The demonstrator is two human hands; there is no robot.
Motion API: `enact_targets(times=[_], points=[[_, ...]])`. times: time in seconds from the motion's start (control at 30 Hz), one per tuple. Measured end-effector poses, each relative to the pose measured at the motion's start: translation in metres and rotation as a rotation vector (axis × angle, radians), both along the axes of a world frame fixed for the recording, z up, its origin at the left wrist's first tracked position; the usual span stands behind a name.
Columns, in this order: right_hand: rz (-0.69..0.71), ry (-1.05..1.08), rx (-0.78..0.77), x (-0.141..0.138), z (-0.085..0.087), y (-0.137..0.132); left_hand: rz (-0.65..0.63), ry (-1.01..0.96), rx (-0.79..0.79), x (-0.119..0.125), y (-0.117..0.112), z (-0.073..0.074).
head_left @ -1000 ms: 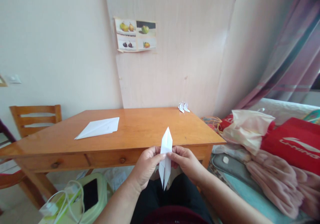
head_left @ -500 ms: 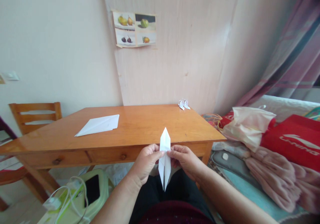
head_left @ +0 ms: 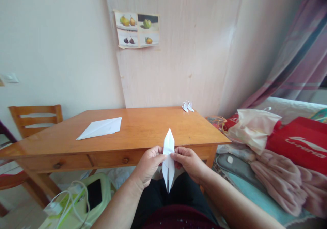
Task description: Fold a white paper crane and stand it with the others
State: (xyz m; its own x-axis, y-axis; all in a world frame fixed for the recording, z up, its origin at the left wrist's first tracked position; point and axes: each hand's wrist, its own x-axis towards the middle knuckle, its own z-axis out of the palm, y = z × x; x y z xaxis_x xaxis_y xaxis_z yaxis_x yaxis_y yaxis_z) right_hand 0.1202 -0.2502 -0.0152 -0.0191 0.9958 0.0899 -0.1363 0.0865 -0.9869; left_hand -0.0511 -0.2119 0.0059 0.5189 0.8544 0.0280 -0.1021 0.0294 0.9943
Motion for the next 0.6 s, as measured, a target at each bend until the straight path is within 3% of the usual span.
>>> enact_targets(times=[0.6], points=[[-0.007, 0.043, 0.0, 0.0016, 0.001, 0.0011, 0.008, -0.024, -0.007, 0.0015, 0.0011, -0.0018]])
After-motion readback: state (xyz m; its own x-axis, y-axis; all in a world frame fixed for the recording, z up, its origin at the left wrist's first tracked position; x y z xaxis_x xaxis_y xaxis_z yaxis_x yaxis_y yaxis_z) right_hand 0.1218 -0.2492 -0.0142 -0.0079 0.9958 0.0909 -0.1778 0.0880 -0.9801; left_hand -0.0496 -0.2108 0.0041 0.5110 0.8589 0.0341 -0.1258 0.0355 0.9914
